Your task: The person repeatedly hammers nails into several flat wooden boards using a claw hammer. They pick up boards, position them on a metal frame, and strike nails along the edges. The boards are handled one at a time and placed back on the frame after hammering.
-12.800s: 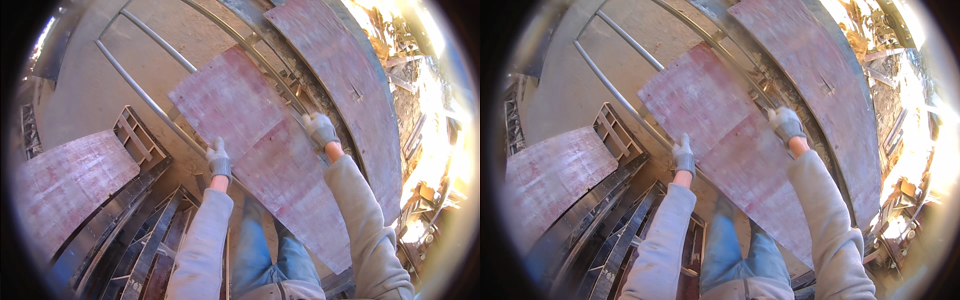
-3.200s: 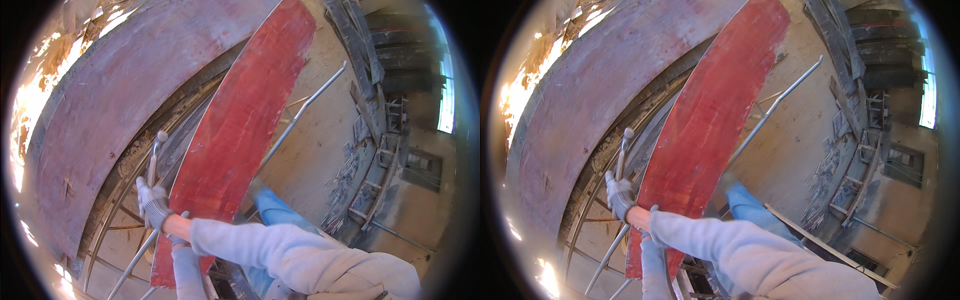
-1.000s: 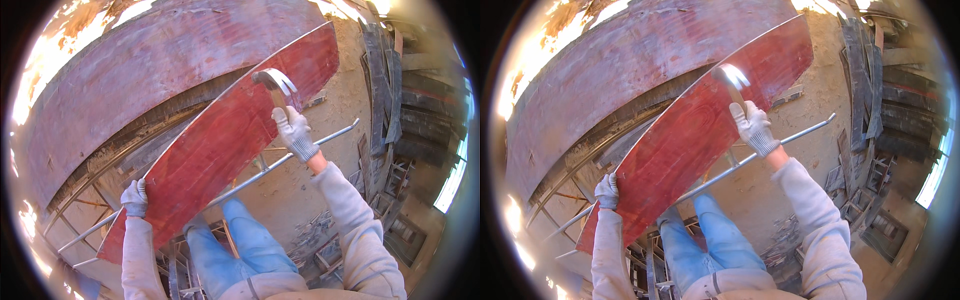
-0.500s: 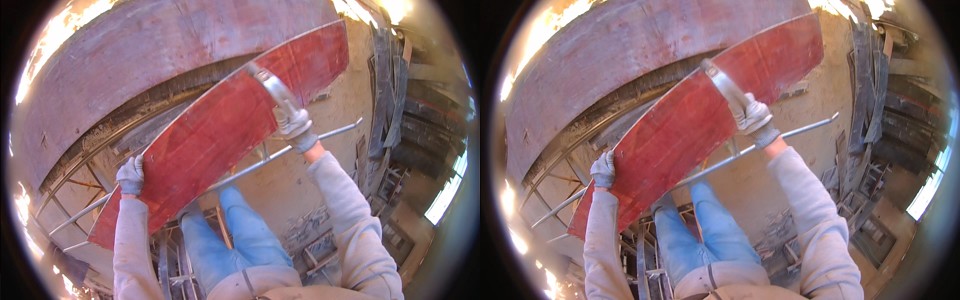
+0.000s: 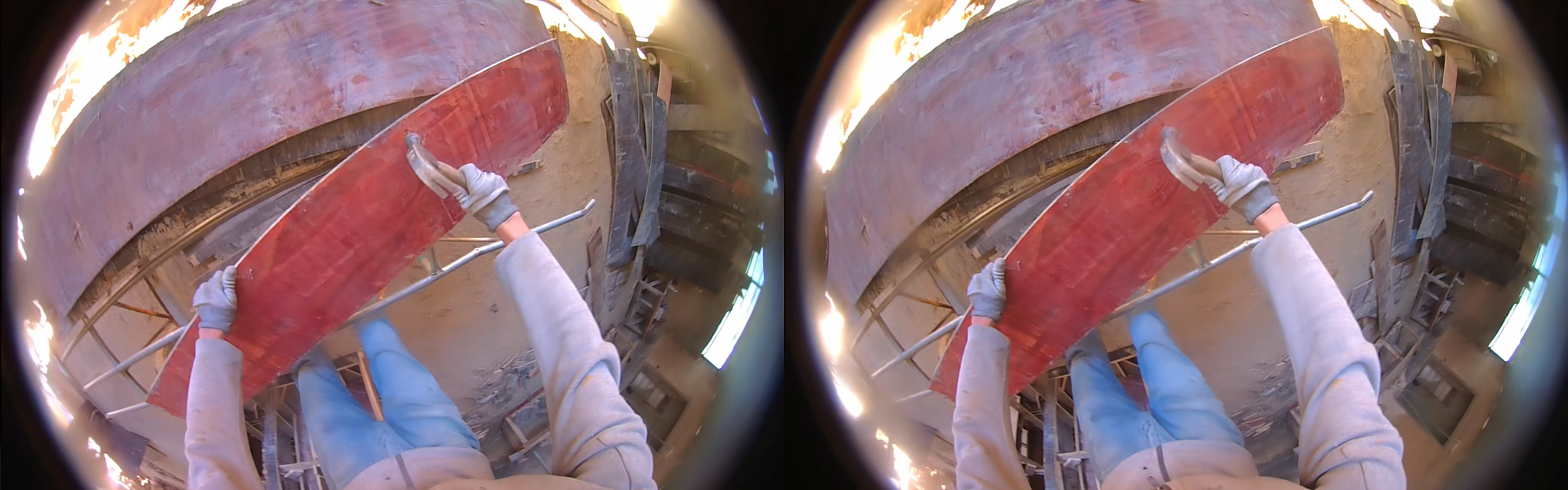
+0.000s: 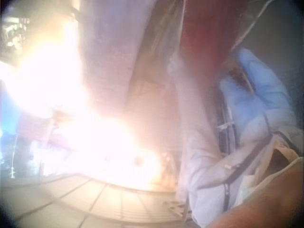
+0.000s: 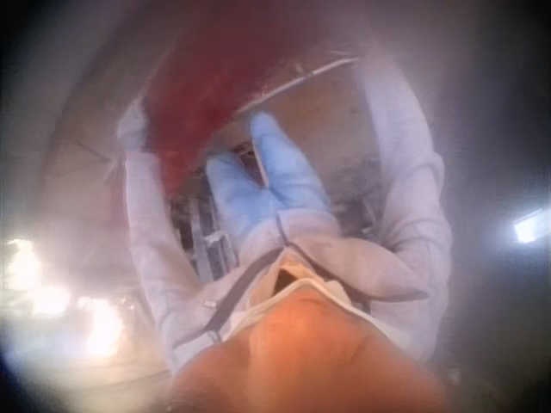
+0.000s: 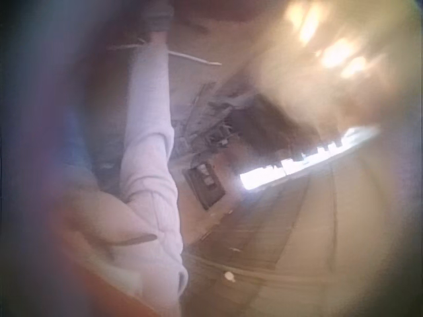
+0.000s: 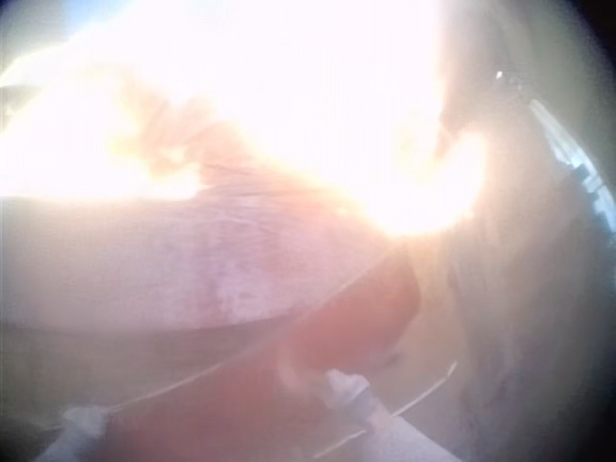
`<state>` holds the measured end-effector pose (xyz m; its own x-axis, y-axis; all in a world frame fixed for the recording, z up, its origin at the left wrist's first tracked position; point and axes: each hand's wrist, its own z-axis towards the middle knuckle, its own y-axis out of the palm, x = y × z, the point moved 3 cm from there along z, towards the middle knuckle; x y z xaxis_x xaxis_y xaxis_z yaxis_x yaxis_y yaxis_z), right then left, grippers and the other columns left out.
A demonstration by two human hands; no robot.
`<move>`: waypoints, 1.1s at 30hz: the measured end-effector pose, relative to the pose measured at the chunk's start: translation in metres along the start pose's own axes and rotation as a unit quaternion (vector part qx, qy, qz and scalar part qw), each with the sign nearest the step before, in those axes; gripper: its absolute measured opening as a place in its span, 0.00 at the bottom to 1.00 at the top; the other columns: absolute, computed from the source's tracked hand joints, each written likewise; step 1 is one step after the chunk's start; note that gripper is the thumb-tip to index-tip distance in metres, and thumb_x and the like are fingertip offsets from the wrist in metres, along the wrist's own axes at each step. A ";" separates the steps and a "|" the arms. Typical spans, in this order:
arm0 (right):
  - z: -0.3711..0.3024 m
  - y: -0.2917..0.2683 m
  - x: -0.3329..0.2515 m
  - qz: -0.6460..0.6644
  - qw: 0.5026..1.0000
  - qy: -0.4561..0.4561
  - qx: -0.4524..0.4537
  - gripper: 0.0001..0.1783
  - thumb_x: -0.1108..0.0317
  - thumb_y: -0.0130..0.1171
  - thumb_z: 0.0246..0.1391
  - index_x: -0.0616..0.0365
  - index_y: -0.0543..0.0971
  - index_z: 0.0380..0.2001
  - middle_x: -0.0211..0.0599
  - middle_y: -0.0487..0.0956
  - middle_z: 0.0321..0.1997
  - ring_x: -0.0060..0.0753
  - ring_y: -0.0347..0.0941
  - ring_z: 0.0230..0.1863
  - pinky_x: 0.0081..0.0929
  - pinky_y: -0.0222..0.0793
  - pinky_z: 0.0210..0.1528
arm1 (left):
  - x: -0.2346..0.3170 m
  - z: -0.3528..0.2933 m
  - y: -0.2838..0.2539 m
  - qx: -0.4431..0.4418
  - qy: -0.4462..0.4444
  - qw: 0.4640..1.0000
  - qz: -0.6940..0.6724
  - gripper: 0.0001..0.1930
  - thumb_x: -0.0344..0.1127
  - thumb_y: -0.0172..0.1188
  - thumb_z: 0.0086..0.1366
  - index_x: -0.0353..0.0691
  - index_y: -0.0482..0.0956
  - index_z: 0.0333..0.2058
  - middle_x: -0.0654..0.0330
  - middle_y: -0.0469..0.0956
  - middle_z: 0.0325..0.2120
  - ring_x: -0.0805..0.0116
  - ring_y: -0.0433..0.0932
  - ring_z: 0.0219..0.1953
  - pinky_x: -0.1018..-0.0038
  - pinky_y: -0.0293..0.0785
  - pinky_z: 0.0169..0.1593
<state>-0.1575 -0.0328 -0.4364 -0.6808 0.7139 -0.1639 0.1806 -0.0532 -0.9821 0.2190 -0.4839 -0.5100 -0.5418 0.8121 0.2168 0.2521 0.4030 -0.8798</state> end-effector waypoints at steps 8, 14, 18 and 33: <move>-0.037 0.015 -0.074 0.288 0.918 0.148 0.229 0.27 0.43 0.51 0.71 0.59 0.78 0.45 0.46 0.81 0.25 0.50 0.80 0.24 0.44 0.74 0.26 | 0.000 -0.002 0.002 -0.017 -0.015 1.000 0.015 0.33 0.63 0.36 0.78 0.42 0.76 0.27 0.40 0.79 0.23 0.32 0.78 0.29 0.41 0.70 0.34; -0.031 0.050 -0.139 0.610 0.630 0.413 0.247 0.25 0.43 0.52 0.72 0.53 0.73 0.31 0.23 0.65 0.15 0.15 0.61 0.13 0.21 0.57 0.14 | 0.009 -0.007 -0.007 -0.001 -0.020 1.000 -0.007 0.34 0.63 0.34 0.79 0.42 0.77 0.28 0.40 0.79 0.24 0.32 0.78 0.30 0.41 0.70 0.35; -0.019 0.060 -0.149 0.518 0.699 0.444 0.215 0.23 0.45 0.54 0.71 0.54 0.74 0.32 0.21 0.66 0.17 0.16 0.62 0.13 0.23 0.56 0.13 | 0.011 -0.013 -0.002 -0.017 -0.014 1.000 -0.015 0.35 0.63 0.33 0.79 0.41 0.76 0.28 0.40 0.78 0.24 0.32 0.77 0.30 0.41 0.68 0.34; -0.010 0.037 -0.124 0.309 0.841 0.399 0.193 0.34 0.37 0.48 0.70 0.64 0.77 0.40 0.59 0.81 0.28 0.67 0.81 0.33 0.55 0.74 0.33 | 0.002 -0.020 0.007 -0.098 -0.073 0.993 -0.005 0.35 0.63 0.30 0.79 0.41 0.79 0.34 0.38 0.81 0.30 0.33 0.79 0.36 0.43 0.72 0.40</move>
<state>-0.0592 -0.1161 -0.4518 0.1800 0.6999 -0.6912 -0.0233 -0.6995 -0.7143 0.2354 -0.4708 -0.5072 -0.6516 0.7437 0.1494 0.3893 0.4969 -0.7756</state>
